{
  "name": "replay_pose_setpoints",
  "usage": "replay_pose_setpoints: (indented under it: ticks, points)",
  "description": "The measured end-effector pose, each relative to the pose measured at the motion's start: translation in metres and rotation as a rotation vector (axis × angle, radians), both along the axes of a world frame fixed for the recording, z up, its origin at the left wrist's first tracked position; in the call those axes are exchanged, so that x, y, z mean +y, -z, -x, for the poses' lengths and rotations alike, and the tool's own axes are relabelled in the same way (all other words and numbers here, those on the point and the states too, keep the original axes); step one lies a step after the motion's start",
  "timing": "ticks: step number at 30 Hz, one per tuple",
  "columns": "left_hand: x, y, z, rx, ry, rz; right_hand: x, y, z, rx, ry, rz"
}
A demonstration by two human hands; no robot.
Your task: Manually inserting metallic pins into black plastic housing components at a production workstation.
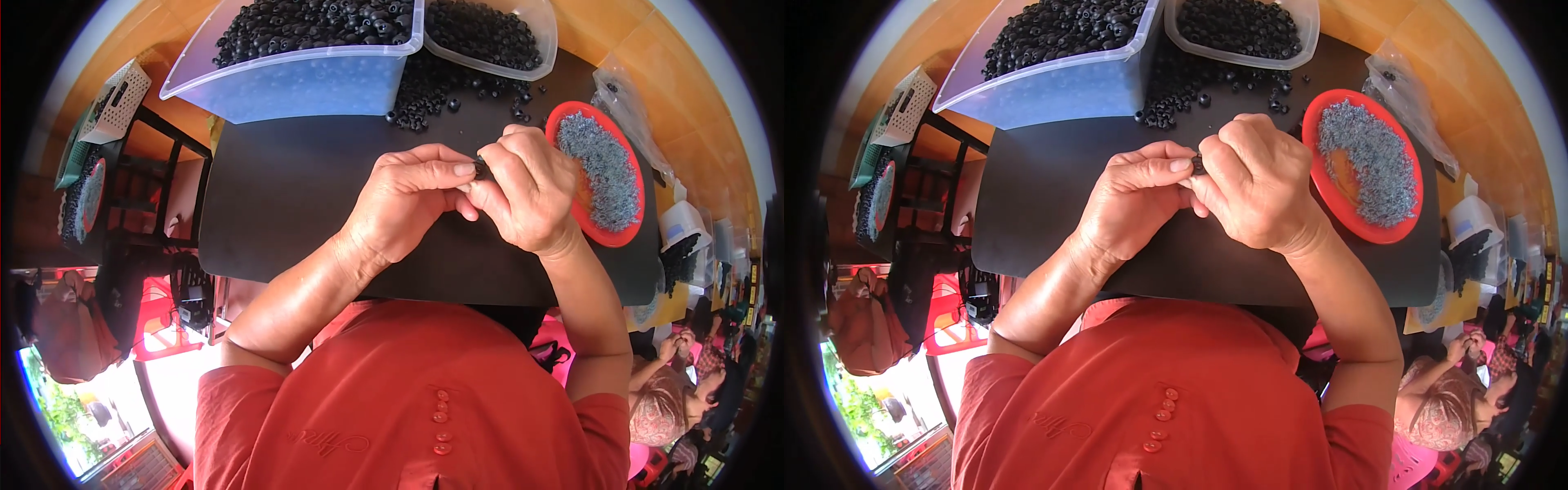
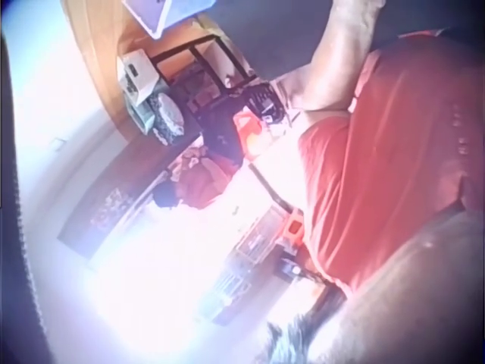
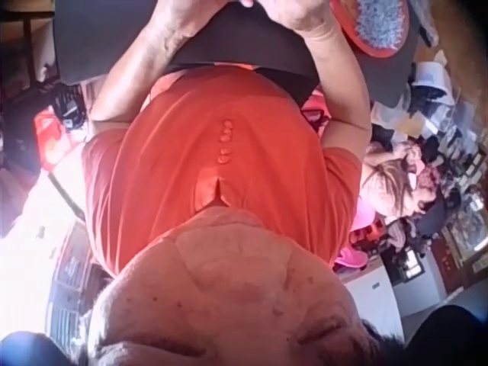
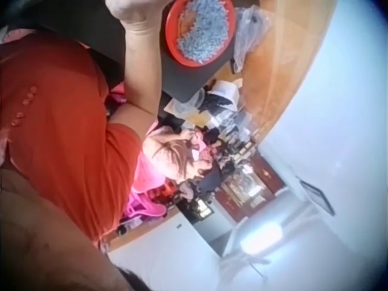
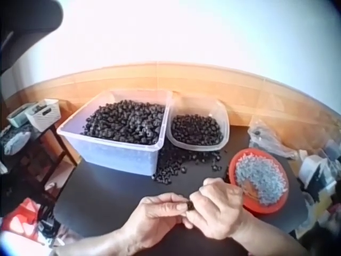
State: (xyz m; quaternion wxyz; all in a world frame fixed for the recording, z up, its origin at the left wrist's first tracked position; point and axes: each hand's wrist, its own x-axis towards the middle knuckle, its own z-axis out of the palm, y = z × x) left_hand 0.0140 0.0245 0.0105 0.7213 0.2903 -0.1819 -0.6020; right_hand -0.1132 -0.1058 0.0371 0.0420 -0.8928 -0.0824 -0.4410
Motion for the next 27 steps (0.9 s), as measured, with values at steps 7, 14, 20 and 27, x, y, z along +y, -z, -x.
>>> replay_pose_setpoints:
  ticks: [7, 14, 20, 27]
  points:
    - [0.000, 0.004, 0.000, -0.059, 0.013, -0.042, -0.005, 0.004, 0.005, 0.032, 0.005, -0.002]
    - [0.000, 0.003, 0.004, -0.097, -0.045, -0.020, -0.001, 0.006, 0.005, 0.004, -0.044, -0.023]
    - [0.000, 0.001, 0.005, -0.121, -0.033, -0.005, -0.003, 0.009, 0.007, 0.001, -0.054, -0.038]
    - [0.001, -0.002, 0.005, -0.205, -0.160, -0.067, -0.002, 0.019, -0.002, 0.060, -0.067, -0.238]
